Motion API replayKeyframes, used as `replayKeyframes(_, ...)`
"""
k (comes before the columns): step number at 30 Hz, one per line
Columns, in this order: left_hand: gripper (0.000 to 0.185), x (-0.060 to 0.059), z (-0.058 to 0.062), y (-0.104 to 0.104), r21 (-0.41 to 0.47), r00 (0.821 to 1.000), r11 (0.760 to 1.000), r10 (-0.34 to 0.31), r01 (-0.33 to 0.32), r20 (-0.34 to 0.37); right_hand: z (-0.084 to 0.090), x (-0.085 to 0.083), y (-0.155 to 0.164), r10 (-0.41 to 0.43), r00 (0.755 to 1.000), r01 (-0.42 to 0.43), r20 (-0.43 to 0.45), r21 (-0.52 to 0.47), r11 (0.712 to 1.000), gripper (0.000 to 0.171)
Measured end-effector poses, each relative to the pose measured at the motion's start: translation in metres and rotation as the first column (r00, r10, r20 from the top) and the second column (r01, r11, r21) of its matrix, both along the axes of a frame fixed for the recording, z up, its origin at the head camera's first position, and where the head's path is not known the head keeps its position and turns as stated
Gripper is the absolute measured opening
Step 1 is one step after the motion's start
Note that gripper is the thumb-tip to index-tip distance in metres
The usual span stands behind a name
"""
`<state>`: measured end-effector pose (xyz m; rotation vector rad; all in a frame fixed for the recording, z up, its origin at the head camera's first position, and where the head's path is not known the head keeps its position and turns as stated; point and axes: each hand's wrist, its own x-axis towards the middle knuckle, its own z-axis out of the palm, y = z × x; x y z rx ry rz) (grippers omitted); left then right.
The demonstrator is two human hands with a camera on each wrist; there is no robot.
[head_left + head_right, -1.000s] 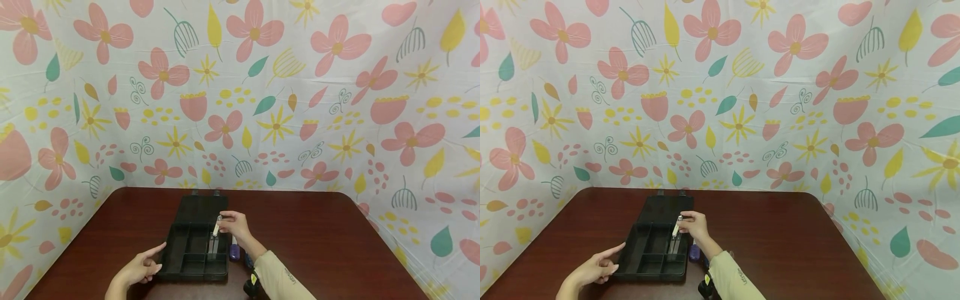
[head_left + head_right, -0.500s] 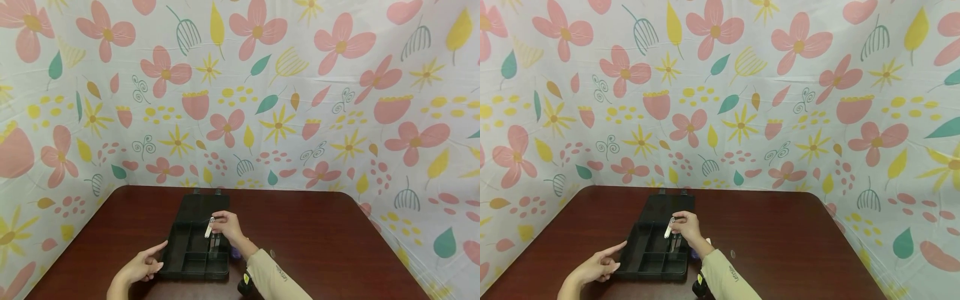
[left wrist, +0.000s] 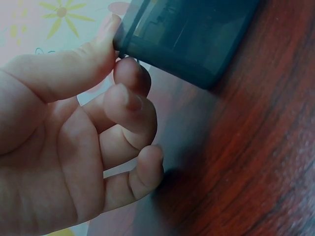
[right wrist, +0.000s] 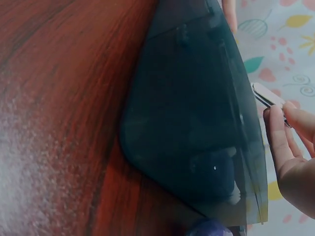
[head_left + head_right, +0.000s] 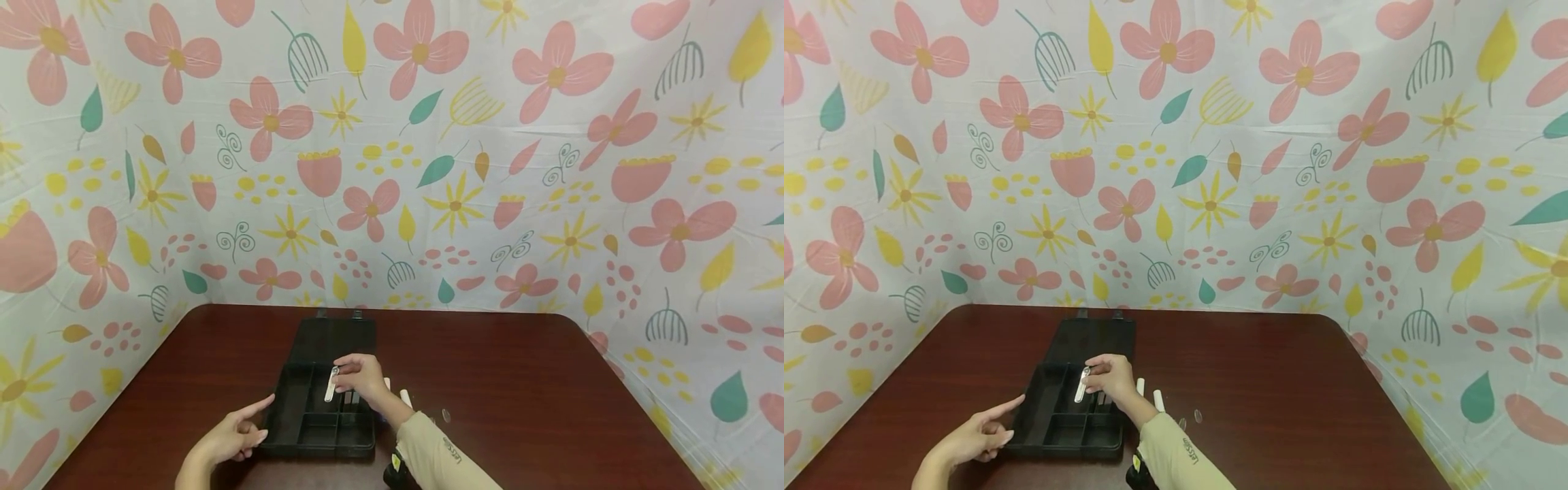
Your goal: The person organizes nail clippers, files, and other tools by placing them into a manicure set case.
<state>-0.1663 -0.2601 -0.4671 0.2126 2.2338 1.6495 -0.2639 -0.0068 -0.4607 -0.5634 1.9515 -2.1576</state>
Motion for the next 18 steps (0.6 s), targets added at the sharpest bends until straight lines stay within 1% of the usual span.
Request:
replayKeyframes(3,0.071,0.0,0.0,0.0,-0.003,1.0,1.0,0.001,-0.001,-0.002,0.0,0.002,-0.002,0.013,1.0,-0.013,-0.003,-0.008,1.0,0.031)
replayKeyframes(8,0.071,0.0,-0.001,0.0,0.011,1.0,1.0,-0.001,0.001,-0.004,0.002,0.007,-0.004,0.053,0.999,-0.053,-0.006,0.043,0.998,0.029)
replayKeyframes(14,0.071,0.0,-0.002,-0.001,0.011,1.0,1.0,-0.002,0.002,-0.006,0.017,0.02,-0.005,0.088,0.995,-0.082,-0.041,0.125,0.989,0.026)
replayKeyframes(18,0.071,-0.001,-0.001,0.0,0.011,1.0,1.0,-0.001,0.001,-0.002,0.024,0.026,-0.005,0.105,0.992,-0.093,-0.065,0.156,0.983,0.024)
